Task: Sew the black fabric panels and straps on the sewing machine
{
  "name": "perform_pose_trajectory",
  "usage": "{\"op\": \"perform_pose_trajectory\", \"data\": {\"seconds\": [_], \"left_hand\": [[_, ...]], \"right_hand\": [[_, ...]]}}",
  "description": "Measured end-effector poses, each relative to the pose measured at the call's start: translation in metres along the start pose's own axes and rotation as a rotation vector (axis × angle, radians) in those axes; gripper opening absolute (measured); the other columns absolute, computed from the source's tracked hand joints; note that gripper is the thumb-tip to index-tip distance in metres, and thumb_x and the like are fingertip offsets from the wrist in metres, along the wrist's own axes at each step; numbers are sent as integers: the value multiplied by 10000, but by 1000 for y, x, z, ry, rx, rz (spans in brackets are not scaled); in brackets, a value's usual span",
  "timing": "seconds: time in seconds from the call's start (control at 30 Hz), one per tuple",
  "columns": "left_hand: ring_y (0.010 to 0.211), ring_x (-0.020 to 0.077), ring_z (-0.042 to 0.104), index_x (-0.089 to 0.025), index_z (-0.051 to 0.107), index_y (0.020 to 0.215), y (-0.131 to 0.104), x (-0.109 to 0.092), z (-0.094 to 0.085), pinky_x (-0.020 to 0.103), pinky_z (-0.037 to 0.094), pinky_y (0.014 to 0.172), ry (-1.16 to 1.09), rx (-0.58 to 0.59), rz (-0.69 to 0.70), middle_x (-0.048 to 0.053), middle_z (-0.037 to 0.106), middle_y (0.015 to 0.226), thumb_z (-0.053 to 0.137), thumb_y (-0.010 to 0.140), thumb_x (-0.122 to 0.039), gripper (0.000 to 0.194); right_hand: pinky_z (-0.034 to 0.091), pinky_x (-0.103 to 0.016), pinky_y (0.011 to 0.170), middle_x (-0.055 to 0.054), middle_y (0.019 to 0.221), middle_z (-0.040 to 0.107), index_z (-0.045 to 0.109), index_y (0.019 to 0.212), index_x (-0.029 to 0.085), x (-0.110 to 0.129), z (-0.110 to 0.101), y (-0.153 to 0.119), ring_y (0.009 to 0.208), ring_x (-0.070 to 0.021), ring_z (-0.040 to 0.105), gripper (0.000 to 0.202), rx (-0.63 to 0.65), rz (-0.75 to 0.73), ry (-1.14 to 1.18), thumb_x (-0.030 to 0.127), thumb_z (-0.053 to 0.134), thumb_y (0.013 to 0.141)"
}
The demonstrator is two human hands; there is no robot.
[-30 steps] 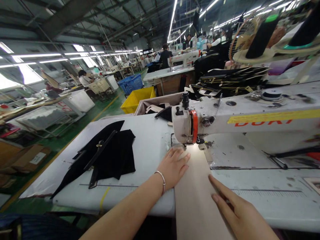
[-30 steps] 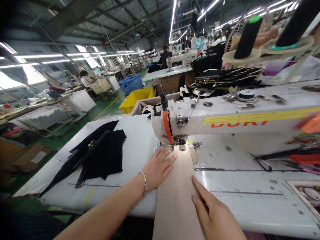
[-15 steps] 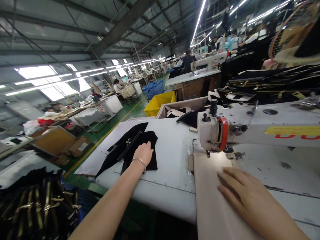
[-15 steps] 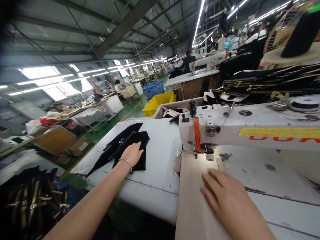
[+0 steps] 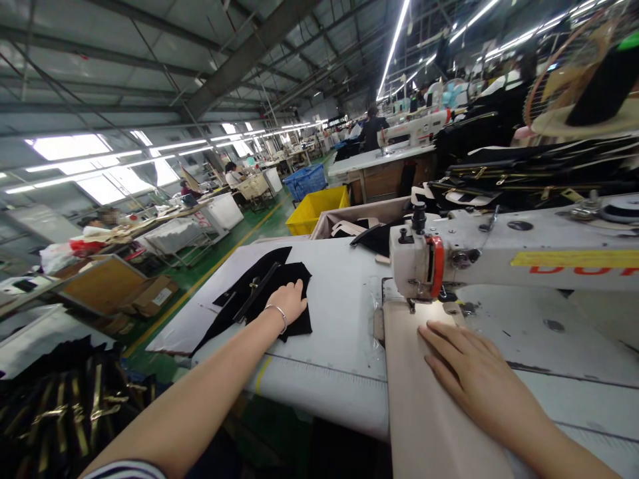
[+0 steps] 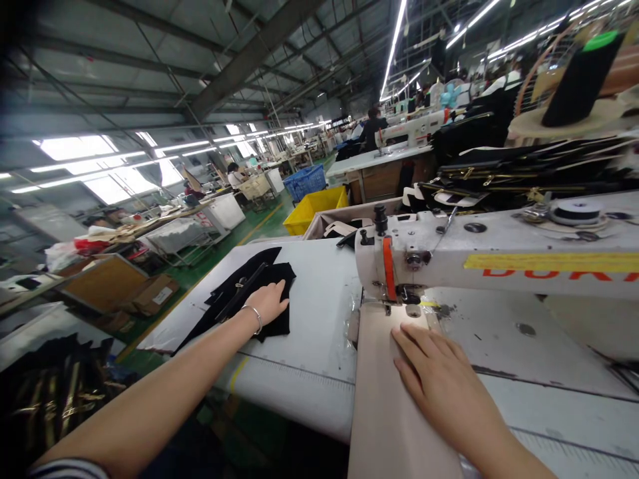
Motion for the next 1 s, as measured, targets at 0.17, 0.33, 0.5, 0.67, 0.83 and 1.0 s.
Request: {"op": "perform_pose_trajectory", "data": {"seconds": [0.17, 0.33, 0.5, 0.67, 0.83, 1.0], "left_hand": [[924, 251, 657, -123, 407, 1382, 4, 13, -53, 333, 487, 829, -12, -95, -70, 138, 666, 1033, 471, 825, -136, 561], [621, 153, 639, -184, 322, 1445, -32, -28, -99, 240, 499, 618, -366, -102, 60, 21, 681, 828, 432, 853, -182, 602], [646, 177, 641, -155, 682, 1014, -69, -127, -54, 298, 522, 669, -577, 249, 414, 38, 646, 705, 472, 912, -340, 298], [1168, 283, 496, -155, 607, 1093, -20, -141, -41, 430, 361, 1034, -465, -138, 455, 127, 582, 1182, 602, 863, -358, 306], [875, 241, 628, -161, 658, 889, 8, -136, -37, 344, 487, 837, -556, 97, 505, 58, 678, 869, 652, 808, -427, 278], [887, 173, 650, -159, 589, 1161, -13, -126, -57, 288, 498, 830, -1127, 210, 521, 50, 685, 1035, 434, 947, -403, 360]], "right_hand": [[354, -449, 1012, -30, 1336, 519, 480, 1344, 277, 1, -3, 1, 1195, -251, 471, 471, 14, 3, 23, 473, 428, 919], [344, -448, 1012, -41, 1332, 521, 471, 1352, 267, 4, -8, 3, 1192, -247, 469, 458, 29, 13, 37, 435, 420, 930], [364, -455, 974, -59, 1299, 543, 475, 1347, 259, 9, -15, 7, 1149, -251, 495, 443, 30, 5, 51, 393, 431, 927], [394, -435, 882, -71, 1212, 586, 523, 1281, 253, 10, -21, 13, 1101, -255, 514, 374, 30, -8, 63, 361, 428, 936], [379, -421, 850, -68, 1186, 591, 540, 1242, 261, 9, -22, 18, 1060, -248, 521, 332, 26, -20, 59, 343, 425, 941], [358, -427, 862, -71, 1211, 577, 524, 1260, 255, 9, -19, 17, 1076, -255, 506, 340, 19, -10, 63, 341, 417, 948]]}}
Point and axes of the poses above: each hand's wrist, its own y-axis towards the middle knuckle, its own z-axis out of the palm, x = y × z, the point moved 4 cm from there along y, towards the middle knuckle
